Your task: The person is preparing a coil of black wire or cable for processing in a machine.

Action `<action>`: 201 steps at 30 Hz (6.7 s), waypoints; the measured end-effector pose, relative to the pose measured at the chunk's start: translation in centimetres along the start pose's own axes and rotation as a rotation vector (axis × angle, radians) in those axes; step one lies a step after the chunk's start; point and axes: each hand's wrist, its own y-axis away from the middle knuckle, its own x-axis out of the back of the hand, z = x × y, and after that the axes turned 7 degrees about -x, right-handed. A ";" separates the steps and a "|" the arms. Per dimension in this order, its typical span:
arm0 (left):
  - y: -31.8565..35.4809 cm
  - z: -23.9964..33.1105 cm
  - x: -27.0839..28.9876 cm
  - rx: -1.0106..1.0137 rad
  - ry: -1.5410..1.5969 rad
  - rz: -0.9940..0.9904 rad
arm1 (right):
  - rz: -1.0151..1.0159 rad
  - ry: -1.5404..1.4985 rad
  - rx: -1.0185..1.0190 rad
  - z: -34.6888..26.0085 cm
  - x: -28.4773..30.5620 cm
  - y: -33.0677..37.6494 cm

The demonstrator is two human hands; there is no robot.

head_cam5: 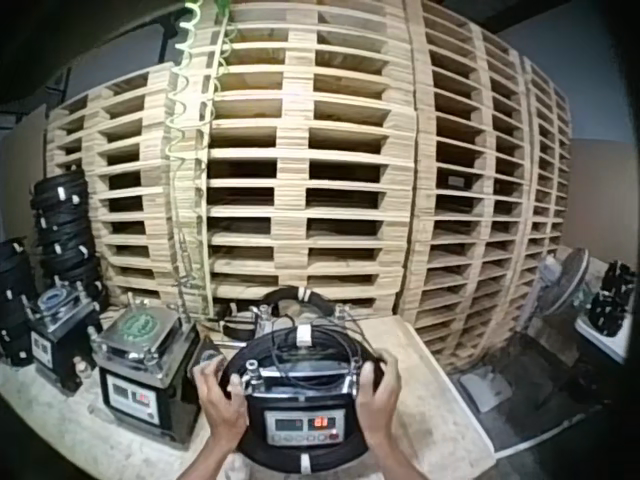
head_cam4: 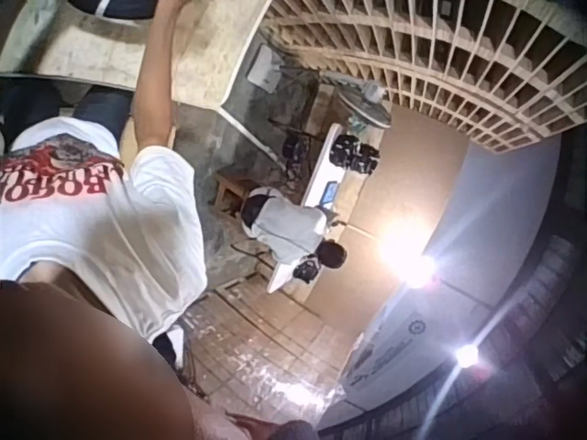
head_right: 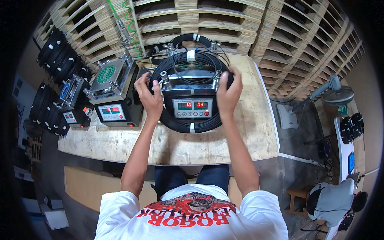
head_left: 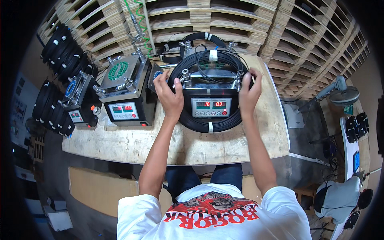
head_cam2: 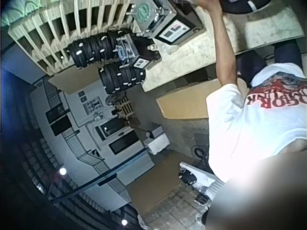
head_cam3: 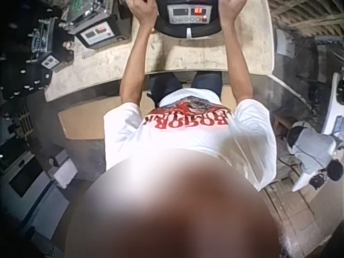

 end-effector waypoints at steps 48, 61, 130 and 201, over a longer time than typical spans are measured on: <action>-0.2 -0.6 0.2 0.156 0.221 -0.208 | -0.405 0.034 -0.219 -0.6 4.9 -0.7; -0.1 -0.7 0.5 0.234 0.203 -0.248 | -0.509 0.437 0.176 0.2 3.8 8.6; -14.6 -13.2 -12.6 0.940 0.739 -0.673 | -0.817 0.040 -0.670 12.4 -10.2 -18.5; -12.7 -4.1 -8.2 0.718 0.488 -0.471 | -0.529 -0.078 -0.308 5.0 -7.1 -12.4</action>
